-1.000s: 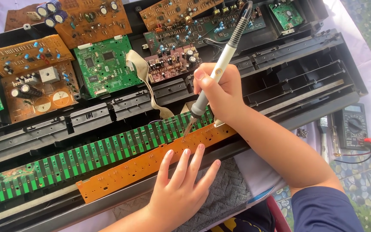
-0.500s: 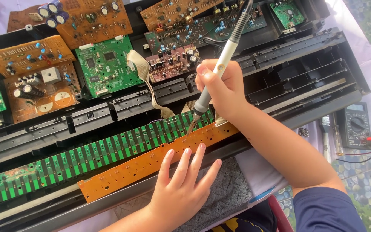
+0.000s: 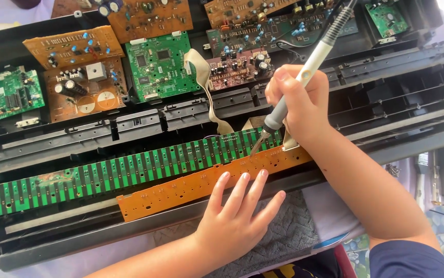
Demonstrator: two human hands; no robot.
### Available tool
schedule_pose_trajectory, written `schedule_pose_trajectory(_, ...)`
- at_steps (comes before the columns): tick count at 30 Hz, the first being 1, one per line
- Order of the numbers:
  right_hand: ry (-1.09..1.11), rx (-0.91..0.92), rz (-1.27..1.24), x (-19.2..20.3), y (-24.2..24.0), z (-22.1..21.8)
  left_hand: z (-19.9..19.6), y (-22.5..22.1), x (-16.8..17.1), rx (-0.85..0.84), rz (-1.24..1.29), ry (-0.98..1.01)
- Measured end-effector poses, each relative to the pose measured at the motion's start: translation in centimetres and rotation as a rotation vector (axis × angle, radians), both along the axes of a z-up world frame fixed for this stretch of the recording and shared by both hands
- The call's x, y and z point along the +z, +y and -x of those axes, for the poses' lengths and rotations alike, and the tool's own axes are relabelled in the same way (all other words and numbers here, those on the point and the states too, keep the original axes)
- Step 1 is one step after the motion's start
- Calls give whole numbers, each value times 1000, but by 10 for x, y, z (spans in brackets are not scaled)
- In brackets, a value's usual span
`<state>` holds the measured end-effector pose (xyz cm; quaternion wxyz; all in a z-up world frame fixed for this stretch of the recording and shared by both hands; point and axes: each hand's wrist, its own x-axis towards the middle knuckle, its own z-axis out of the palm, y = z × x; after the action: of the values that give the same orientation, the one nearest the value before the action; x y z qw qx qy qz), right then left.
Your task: Soldering components or joints on a printed circuit board inside an electronic instrument.
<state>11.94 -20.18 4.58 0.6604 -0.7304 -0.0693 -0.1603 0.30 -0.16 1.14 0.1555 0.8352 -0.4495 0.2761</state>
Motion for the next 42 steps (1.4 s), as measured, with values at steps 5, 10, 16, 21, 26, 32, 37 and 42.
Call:
schedule_pose_trajectory(5, -17, 27, -68, -5, -2, -3, 0, 1, -1, -4, -7, -1)
schedule_pose_trajectory(10, -26, 38, -110, -7, -4, -4, 0, 0, -1, 3, 14, -9)
schedule_pose_trajectory(16, -17, 17, -115, -7, -6, -5, 0, 0, -1, 11, 3, -7)
schedule_pose_trajectory(21, -17, 16, -158, -7, -7, -6, 0, 0, -1, 14, 5, -12)
schedule_pose_trajectory(26, -14, -1, -149, -3, -8, -6, -1, 1, -1, 7, -10, -14)
schedule_pose_trajectory(32, -20, 11, -135, -2, -12, -8, -1, 1, -2, 10, -20, -18)
schedule_pose_trajectory(37, -21, 22, -123, -3, -17, -10, -1, 1, -1, 2, -17, -6)
schedule_pose_trajectory(42, 0, 22, -136, -2, -21, -10, -1, 0, -1, 15, 3, -14)
